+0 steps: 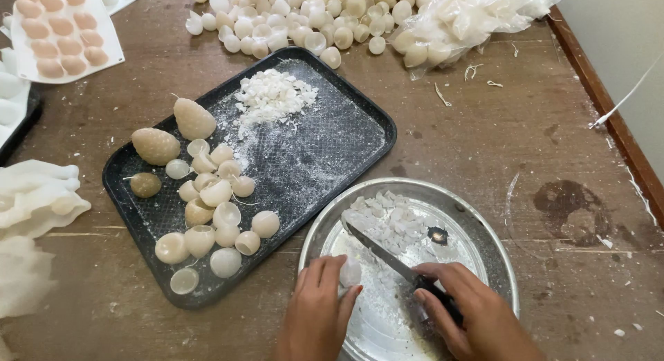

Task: Trimming and cleaning excess wax from small egg-shaped candle pieces using a knife over a metal plate.

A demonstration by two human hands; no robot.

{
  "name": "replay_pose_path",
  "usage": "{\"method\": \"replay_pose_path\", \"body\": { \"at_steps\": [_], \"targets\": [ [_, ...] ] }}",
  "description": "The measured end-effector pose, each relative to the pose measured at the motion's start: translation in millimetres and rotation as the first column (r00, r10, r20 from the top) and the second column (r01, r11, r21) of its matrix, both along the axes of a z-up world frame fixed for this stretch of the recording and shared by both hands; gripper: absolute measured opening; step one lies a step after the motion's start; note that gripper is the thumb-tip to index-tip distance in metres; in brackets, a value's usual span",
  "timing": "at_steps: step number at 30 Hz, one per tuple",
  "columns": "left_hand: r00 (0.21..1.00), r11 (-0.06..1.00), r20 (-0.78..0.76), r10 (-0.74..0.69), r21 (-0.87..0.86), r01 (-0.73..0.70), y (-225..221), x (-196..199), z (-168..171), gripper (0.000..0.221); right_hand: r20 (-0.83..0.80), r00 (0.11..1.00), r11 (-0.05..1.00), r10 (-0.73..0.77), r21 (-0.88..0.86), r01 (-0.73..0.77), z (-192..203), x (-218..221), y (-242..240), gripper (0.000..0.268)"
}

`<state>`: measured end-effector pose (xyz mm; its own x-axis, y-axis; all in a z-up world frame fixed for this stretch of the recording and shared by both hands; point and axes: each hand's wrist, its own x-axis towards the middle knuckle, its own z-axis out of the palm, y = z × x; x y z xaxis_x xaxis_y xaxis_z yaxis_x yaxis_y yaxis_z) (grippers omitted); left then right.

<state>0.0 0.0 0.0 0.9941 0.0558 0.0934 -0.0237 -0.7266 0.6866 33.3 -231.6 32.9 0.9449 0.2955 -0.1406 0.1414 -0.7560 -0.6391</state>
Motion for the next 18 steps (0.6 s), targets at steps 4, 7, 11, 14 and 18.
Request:
{"method": "replay_pose_path", "body": {
  "at_steps": [4, 7, 11, 14, 18],
  "targets": [
    [0.98, 0.999, -0.198, 0.033, 0.029, -0.028, -4.7, 4.3, 15.2, 0.051, 0.089, 0.994, 0.997, 0.068, 0.04, -0.072, -12.2, -4.5, 2.0, 0.037],
    [0.924, 0.996, -0.372, 0.089, 0.05, -0.076, -10.0, 4.3, 24.6, 0.055, -0.031, 0.998, 0.998, 0.063, 0.013, -0.063, -2.3, -6.5, 17.0, 0.038],
    [0.907, 0.991, -0.401, 0.126, 0.013, -0.132, -9.5, 4.1, 38.3, 0.064, -0.122, 0.992, 0.988, 0.015, -0.152, -0.034, 2.3, -8.3, 26.7, 0.035],
    [0.923, 0.988, -0.36, 0.137, -0.019, -0.154, -7.2, 1.9, 37.2, 0.072, -0.038, 0.999, 0.993, 0.022, -0.113, -0.026, -1.6, -10.1, 22.5, 0.032],
    [0.964, 0.994, -0.24, 0.11, 0.033, -0.105, -10.1, -3.3, 17.9, 0.077, -0.03, 0.998, 0.997, 0.058, -0.057, -0.059, -0.5, -11.8, 22.1, 0.032]
  ]
}}
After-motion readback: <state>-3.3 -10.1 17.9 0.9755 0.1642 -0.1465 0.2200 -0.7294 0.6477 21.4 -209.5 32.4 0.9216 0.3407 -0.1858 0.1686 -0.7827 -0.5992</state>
